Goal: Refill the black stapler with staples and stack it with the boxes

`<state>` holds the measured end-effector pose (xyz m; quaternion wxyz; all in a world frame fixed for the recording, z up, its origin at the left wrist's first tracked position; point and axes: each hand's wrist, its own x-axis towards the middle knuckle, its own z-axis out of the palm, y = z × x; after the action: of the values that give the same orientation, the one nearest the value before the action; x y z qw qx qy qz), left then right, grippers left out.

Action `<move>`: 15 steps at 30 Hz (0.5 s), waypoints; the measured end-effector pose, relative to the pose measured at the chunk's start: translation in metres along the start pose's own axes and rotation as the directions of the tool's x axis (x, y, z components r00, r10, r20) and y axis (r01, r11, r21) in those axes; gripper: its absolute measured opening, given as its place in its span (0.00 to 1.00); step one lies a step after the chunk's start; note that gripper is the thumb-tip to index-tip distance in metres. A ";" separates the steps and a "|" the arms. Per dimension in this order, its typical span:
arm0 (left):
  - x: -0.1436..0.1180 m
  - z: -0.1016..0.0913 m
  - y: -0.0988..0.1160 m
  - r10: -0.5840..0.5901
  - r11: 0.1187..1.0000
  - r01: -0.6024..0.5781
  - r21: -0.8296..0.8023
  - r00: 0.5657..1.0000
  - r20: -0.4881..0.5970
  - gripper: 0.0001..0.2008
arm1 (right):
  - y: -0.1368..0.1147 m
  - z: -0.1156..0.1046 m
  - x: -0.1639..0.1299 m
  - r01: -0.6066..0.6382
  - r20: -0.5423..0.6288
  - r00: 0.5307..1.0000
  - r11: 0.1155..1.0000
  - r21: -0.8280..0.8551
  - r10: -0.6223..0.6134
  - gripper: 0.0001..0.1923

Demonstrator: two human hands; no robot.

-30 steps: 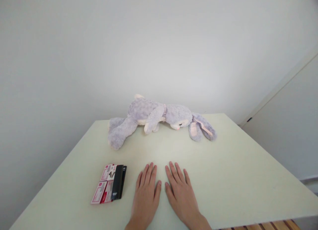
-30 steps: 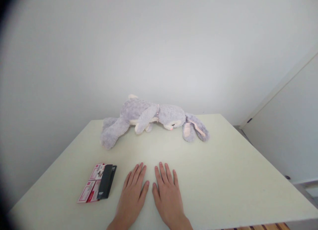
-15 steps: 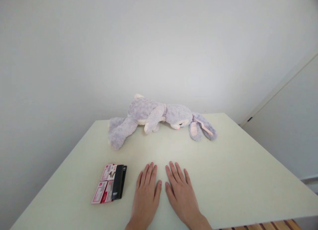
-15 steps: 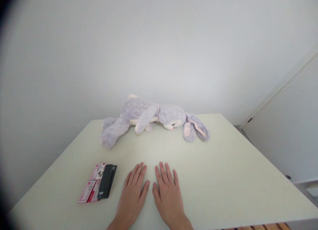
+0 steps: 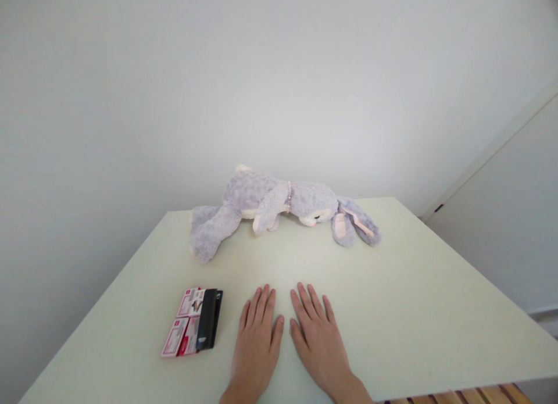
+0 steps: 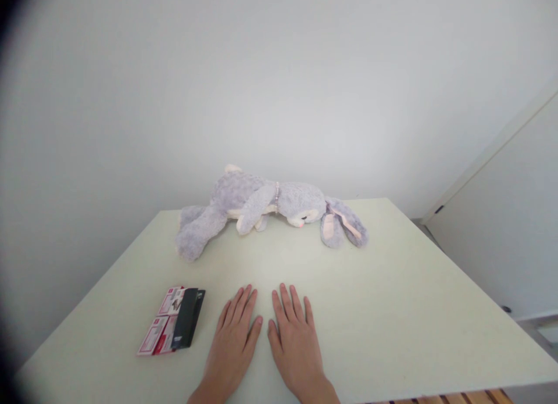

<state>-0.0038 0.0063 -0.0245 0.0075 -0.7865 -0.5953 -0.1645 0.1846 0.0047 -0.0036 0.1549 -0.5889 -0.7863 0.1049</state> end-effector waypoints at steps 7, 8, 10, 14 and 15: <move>0.000 0.000 0.001 0.007 1.000 -0.007 -0.009 1.000 -0.026 0.33 | 0.000 0.001 0.000 -0.001 0.012 1.000 1.000 -0.030 0.001 0.33; 0.000 0.000 0.001 0.008 1.000 -0.009 -0.010 1.000 -0.030 0.32 | 0.000 0.001 0.000 -0.002 0.016 1.000 0.999 -0.034 0.003 0.33; 0.000 0.001 0.000 0.009 1.000 -0.010 -0.009 0.999 -0.032 0.32 | -0.001 0.000 0.000 -0.004 0.024 1.000 0.999 -0.037 0.005 0.33; 0.000 0.000 0.001 0.013 1.000 -0.013 0.009 1.000 -0.025 0.32 | -0.002 -0.001 -0.002 -0.006 0.025 1.000 1.000 -0.021 0.006 0.32; 0.000 -0.001 0.002 0.015 1.000 -0.015 0.014 1.000 -0.021 0.32 | -0.001 0.000 -0.002 -0.005 0.021 1.000 1.000 -0.013 0.005 0.32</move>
<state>-0.0025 0.0057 -0.0234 0.0204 -0.7892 -0.5903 -0.1684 0.1843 0.0028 -0.0032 0.1425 -0.5908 -0.7870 0.1066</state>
